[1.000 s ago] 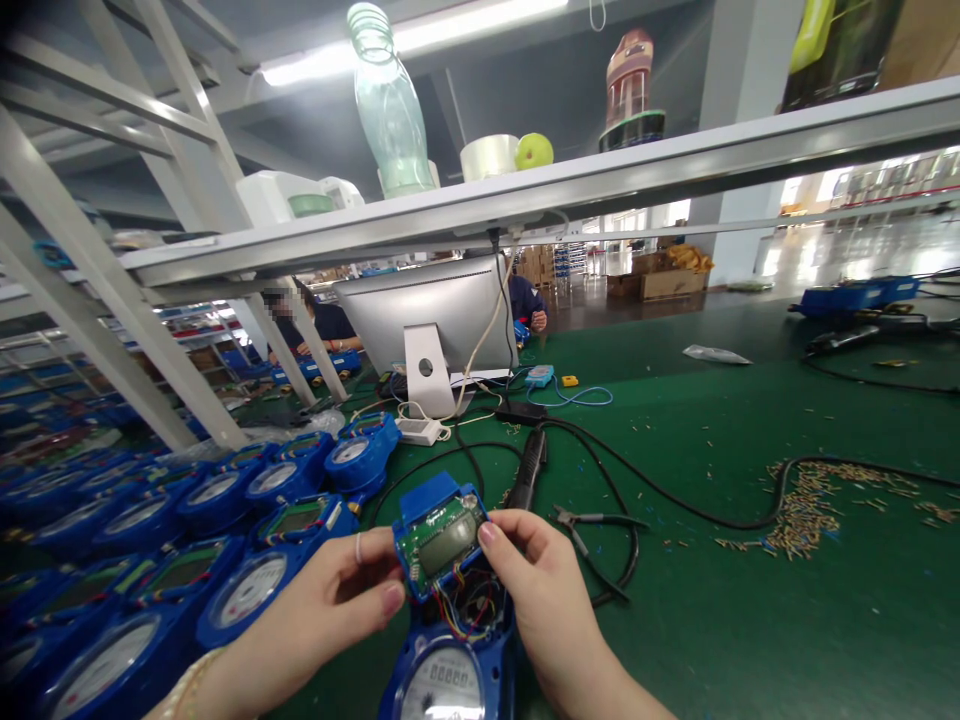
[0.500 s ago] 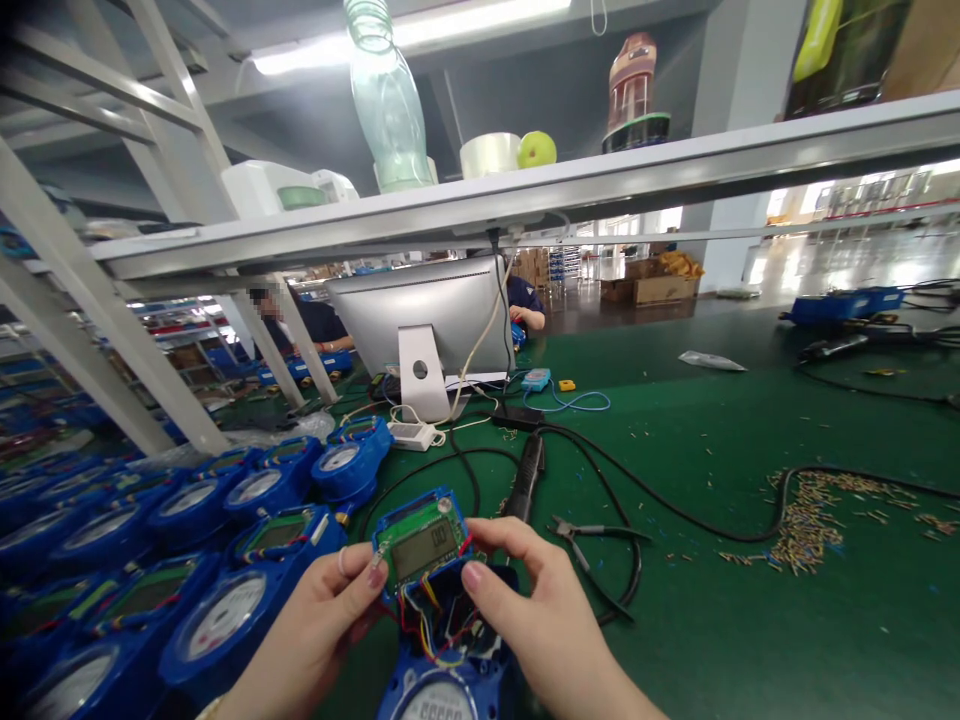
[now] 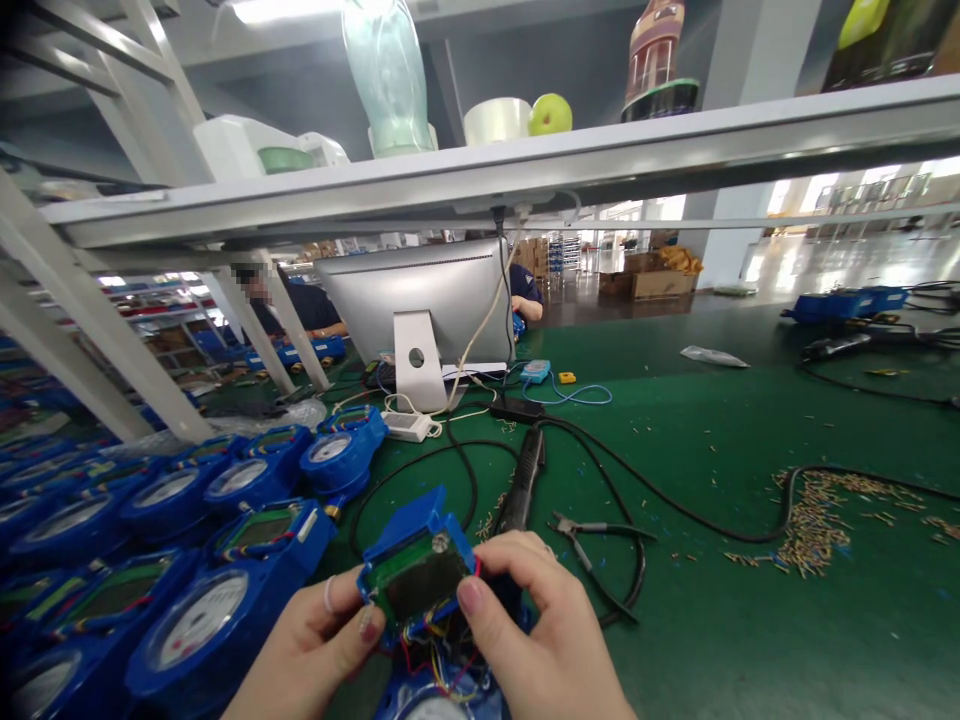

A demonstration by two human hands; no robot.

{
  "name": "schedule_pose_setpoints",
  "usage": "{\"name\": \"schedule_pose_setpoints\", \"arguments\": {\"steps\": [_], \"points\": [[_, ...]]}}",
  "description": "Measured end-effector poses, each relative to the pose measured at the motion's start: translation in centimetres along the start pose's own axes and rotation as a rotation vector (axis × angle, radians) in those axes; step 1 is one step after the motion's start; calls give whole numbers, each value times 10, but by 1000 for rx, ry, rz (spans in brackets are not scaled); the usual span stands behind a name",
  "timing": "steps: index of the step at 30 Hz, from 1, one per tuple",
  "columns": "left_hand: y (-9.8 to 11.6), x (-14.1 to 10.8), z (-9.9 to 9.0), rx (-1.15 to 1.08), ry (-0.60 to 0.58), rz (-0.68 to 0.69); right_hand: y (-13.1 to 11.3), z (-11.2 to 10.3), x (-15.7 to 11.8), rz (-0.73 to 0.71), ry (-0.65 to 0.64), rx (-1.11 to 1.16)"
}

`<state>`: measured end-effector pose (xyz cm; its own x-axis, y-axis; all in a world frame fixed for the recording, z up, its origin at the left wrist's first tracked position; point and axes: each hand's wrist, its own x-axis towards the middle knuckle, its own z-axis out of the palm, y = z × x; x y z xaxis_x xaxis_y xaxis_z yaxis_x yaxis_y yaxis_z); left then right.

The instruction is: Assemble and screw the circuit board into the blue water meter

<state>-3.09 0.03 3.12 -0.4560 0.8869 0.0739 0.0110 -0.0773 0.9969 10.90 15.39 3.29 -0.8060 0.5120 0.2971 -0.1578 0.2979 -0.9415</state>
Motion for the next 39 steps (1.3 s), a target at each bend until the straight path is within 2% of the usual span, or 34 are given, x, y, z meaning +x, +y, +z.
{"name": "schedule_pose_setpoints", "arguments": {"steps": [3,6,9,11,14,17,20,24,27,30,39], "points": [[5,0,-3,143,-43,46,-2,-1,-1,-87,15,-51],[6,-1,-5,221,-24,76,-2,-1,0,-142,26,-112],[3,-2,-6,133,21,7,0,1,1,-165,34,-107],[-1,-2,-5,66,51,-52,3,3,1,-187,94,-91],[-5,-1,-2,19,68,-52,7,5,-2,-206,159,-88],[-6,0,0,7,69,-2,7,8,-4,-151,124,-30],[-5,0,0,3,68,22,4,8,-5,-25,87,40],[-9,-1,-3,-34,78,-54,-2,3,-3,16,36,58],[-16,0,-6,-137,73,-102,-5,0,1,22,-37,224],[-22,2,-7,-170,87,-120,-8,0,4,107,-71,381],[-24,1,-3,-235,134,-117,-16,-2,4,220,-87,414]]}}
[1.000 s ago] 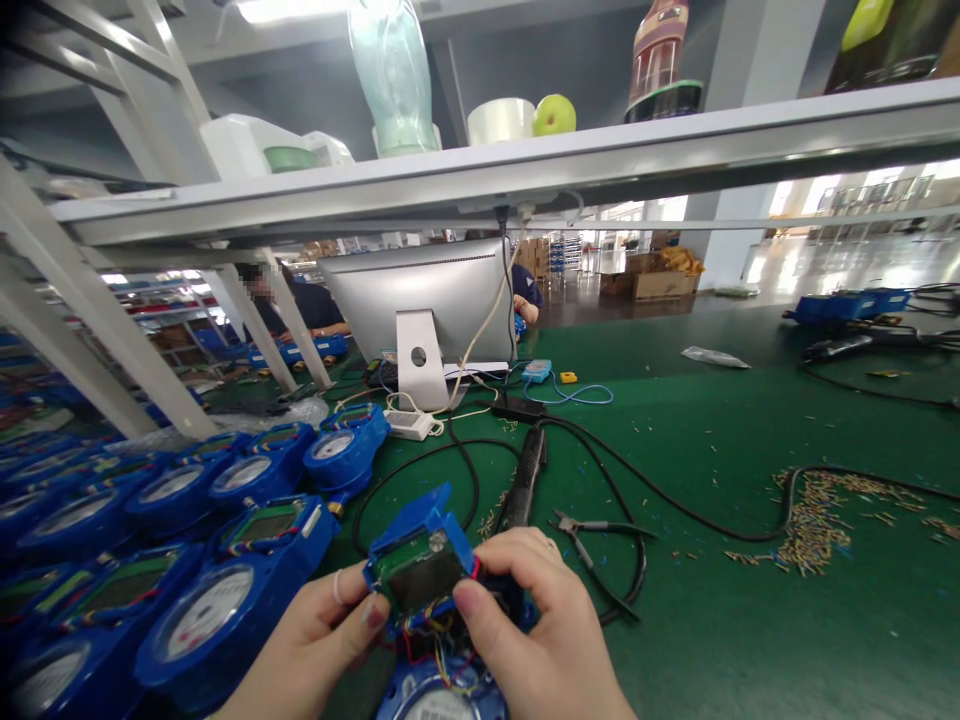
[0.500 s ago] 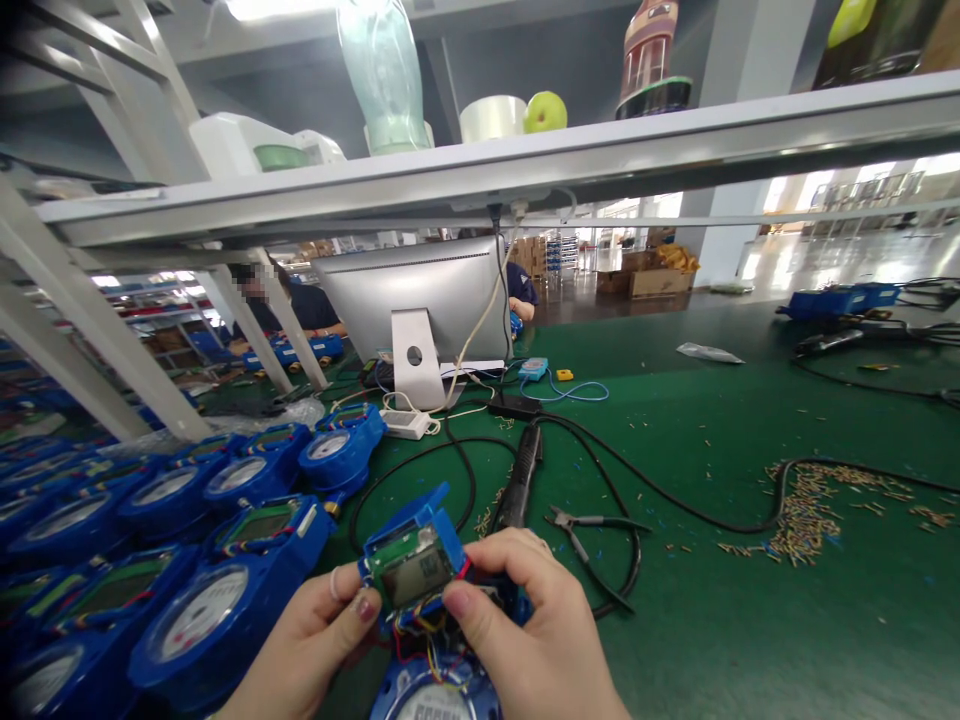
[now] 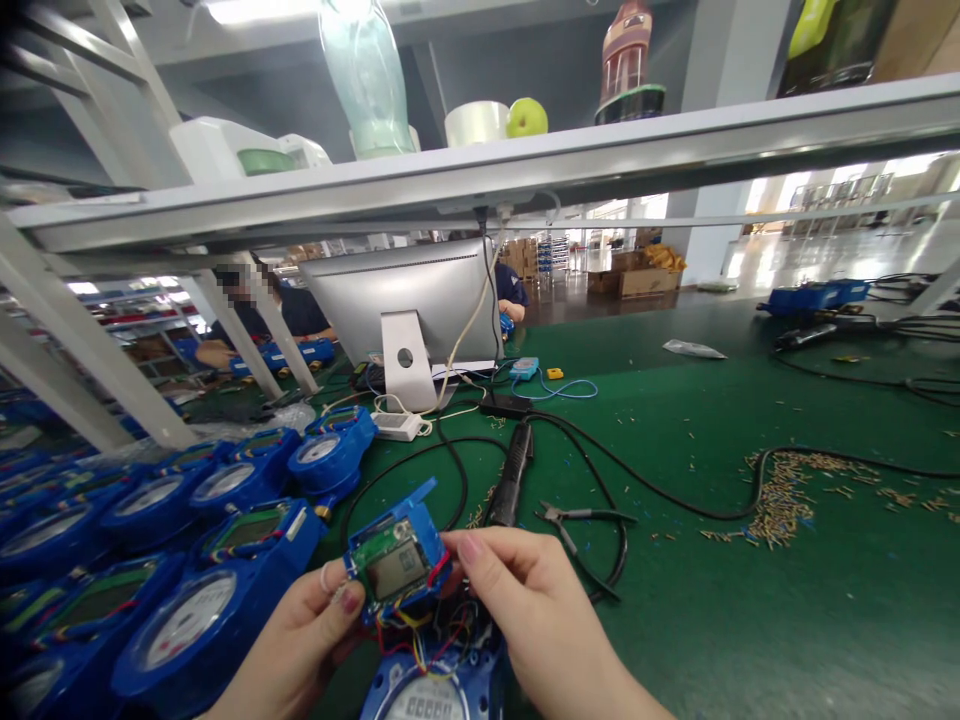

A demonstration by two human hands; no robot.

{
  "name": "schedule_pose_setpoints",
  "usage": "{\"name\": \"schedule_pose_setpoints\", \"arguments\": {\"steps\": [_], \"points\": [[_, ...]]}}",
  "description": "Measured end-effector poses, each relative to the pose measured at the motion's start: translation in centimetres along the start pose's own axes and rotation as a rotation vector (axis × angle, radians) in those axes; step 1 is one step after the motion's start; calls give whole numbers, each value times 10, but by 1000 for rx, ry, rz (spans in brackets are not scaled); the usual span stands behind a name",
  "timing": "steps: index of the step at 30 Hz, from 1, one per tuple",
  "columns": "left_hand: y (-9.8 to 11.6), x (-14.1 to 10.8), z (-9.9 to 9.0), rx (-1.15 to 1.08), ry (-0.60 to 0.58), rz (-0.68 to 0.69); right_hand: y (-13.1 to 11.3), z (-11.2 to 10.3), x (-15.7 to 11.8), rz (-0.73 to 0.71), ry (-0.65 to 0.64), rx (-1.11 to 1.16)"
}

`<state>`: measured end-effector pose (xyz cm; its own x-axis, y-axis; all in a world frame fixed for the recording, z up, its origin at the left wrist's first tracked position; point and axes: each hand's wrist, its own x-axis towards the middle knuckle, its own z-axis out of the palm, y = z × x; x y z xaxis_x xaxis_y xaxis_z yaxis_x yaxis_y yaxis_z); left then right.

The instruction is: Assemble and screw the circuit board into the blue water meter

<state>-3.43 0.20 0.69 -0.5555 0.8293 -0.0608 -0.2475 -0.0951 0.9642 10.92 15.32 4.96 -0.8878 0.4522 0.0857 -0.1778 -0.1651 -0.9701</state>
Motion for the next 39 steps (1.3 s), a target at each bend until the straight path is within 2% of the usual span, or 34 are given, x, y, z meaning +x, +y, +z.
{"name": "schedule_pose_setpoints", "arguments": {"steps": [4,8,13,16,20,25,27,32,34,37,39], "points": [[-3,0,-3,27,27,12,-4,-1,0,55,-52,-47],[-1,-1,-7,59,-29,2,-2,1,-1,215,-105,254],[7,-2,-2,71,-131,21,0,1,-2,301,-116,539],[8,-3,3,62,-82,38,0,1,-2,315,-107,584],[5,-3,5,-13,28,59,-1,1,-1,291,-98,499],[6,-3,7,-8,34,43,-7,0,0,46,-39,-75],[9,-4,9,61,3,62,-9,0,-2,17,-21,-193],[17,-6,8,205,-138,117,-5,-5,0,155,-58,-163],[21,-7,4,190,-172,65,0,-9,2,153,-77,-133],[27,-10,-2,146,-175,-61,8,-14,6,161,-75,-67],[32,-11,0,133,-169,-95,11,-16,8,187,-72,-18]]}}
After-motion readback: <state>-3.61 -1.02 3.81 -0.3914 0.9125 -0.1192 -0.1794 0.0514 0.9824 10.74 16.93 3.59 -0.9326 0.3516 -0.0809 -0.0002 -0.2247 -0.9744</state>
